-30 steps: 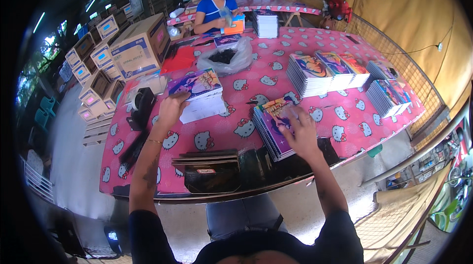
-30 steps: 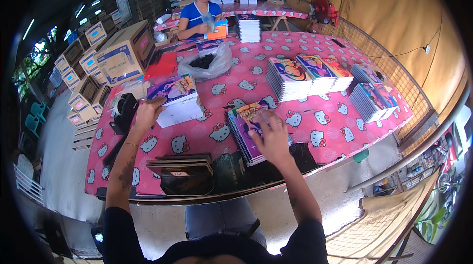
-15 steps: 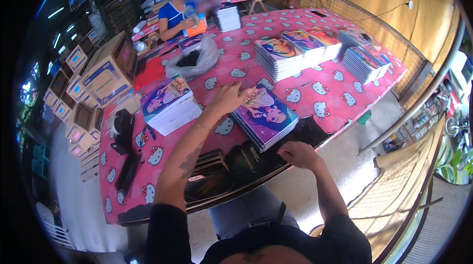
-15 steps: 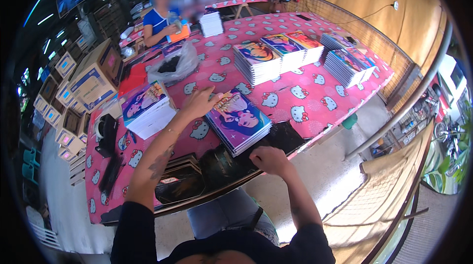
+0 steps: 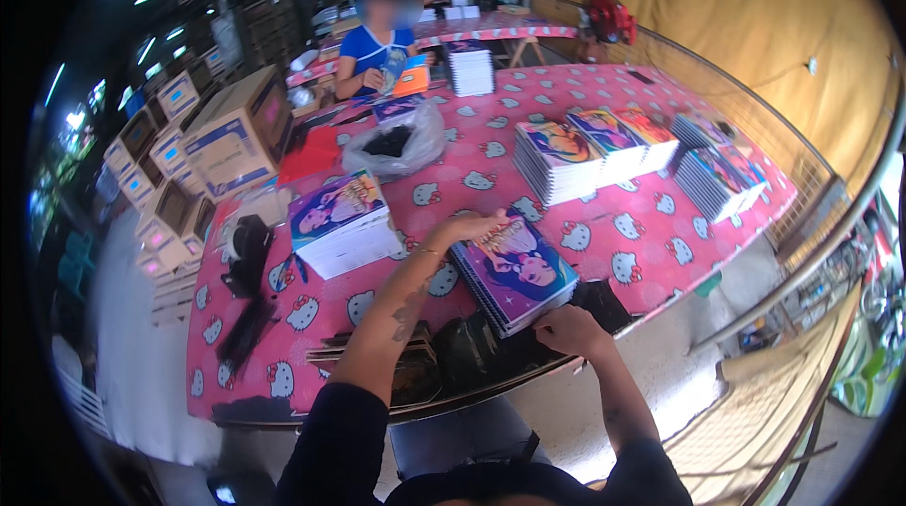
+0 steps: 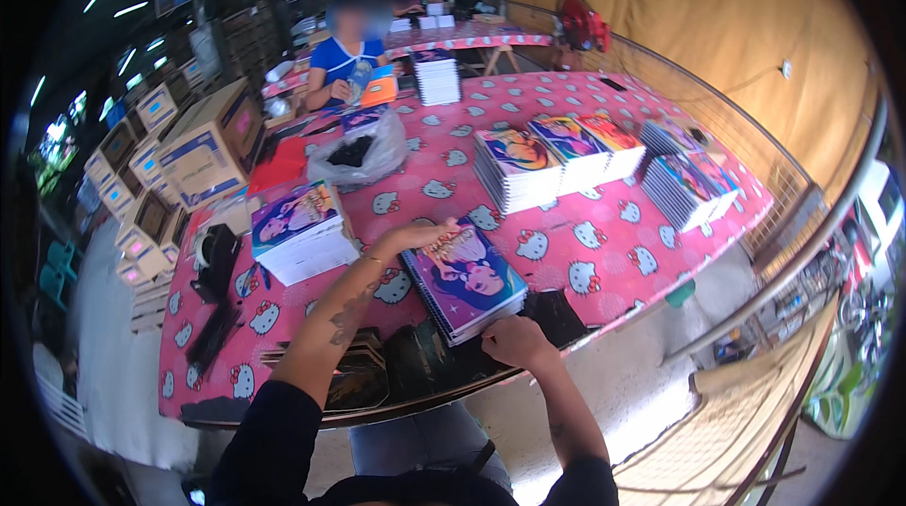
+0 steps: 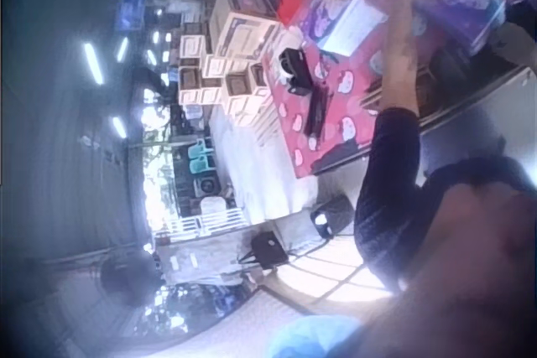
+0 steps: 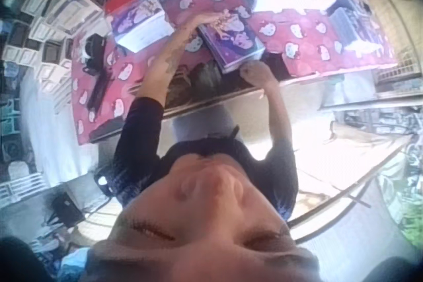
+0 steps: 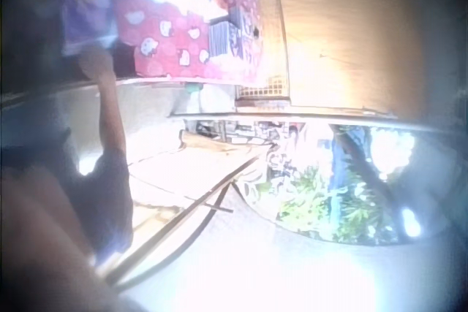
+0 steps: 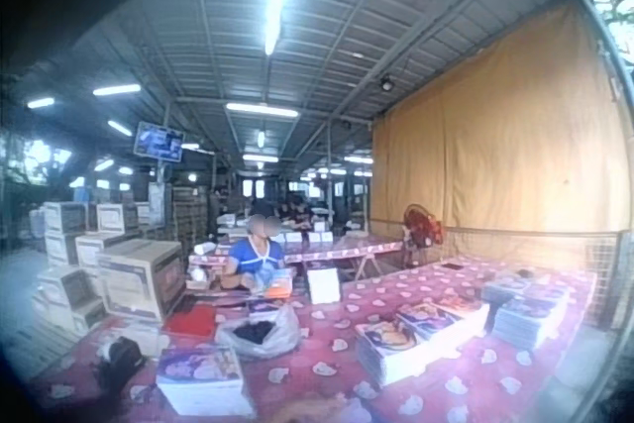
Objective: The person picks up spiral notebooks one at a time, aligns the covers, and places them into stacks on a table.
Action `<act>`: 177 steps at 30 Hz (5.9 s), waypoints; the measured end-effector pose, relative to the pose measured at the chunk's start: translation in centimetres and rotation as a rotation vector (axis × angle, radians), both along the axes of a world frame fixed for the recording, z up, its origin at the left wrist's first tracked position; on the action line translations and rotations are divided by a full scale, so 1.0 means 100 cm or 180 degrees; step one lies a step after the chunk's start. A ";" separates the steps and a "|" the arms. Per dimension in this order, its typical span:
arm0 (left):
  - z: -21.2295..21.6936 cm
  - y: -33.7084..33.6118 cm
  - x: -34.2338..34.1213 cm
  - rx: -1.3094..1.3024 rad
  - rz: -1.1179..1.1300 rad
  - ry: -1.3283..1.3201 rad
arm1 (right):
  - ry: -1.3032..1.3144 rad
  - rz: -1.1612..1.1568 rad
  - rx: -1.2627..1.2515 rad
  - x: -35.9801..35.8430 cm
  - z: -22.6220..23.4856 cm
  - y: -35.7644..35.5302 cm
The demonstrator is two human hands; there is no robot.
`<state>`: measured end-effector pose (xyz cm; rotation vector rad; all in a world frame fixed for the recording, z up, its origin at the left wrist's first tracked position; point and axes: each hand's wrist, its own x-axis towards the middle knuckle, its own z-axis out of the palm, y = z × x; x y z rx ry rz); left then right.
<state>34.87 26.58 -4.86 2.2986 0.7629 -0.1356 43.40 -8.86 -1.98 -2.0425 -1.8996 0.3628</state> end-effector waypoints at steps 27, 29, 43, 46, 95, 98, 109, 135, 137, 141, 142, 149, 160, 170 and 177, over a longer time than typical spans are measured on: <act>0.081 -0.022 -0.283 0.2905 0.0746 -0.1303 | 0.0052 -0.0005 0.0096 -0.014 0.023 -0.001; 0.086 -0.017 -0.288 0.2782 0.0854 -0.1284 | 0.0716 0.0419 0.0496 -0.042 0.044 0.002; 0.091 0.006 -0.285 0.2359 0.1067 -0.1085 | 0.1376 0.1225 0.0835 -0.120 0.028 0.066; 0.088 0.005 -0.283 0.2424 0.1065 -0.1080 | 0.1402 0.1210 0.0720 -0.120 0.023 0.067; -0.043 -0.164 -0.399 0.1805 0.3017 -0.2134 | 0.2845 0.0900 0.1405 -0.142 -0.023 0.062; -0.061 -0.101 -0.527 0.3615 0.2663 0.0285 | 0.1375 0.0764 0.2270 -0.094 0.020 0.067; -0.056 -0.094 -0.491 0.4008 0.2659 0.0462 | -0.0626 0.0328 -0.0257 0.042 0.029 0.247; 0.051 -0.234 -0.377 0.2139 0.2722 -0.2400 | -0.0156 0.1829 0.1863 -0.251 0.035 0.127; 0.052 -0.258 -0.373 0.1901 0.2708 -0.2475 | -0.0095 0.1930 0.1684 -0.247 0.040 0.125; 0.052 -0.267 -0.361 0.2011 0.2713 -0.2522 | 0.0069 0.1950 0.1639 -0.247 0.044 0.122; 0.049 -0.265 -0.360 0.2120 0.2685 -0.2577 | 0.0167 0.1960 0.1679 -0.248 0.044 0.122; 0.044 -0.262 -0.357 0.2740 0.2682 -0.2507 | 0.0258 0.1926 0.1772 -0.249 0.049 0.118; 0.072 -0.224 -0.388 0.1805 0.1328 -0.1719 | 0.0075 0.1897 0.1487 -0.223 0.061 0.102; 0.077 -0.243 -0.345 0.3269 0.1782 -0.0303 | 0.0194 0.1798 0.1493 -0.221 0.057 0.111; 0.048 -0.251 -0.358 0.2960 0.2051 -0.1150 | 0.0176 0.1857 0.1568 -0.221 0.058 0.108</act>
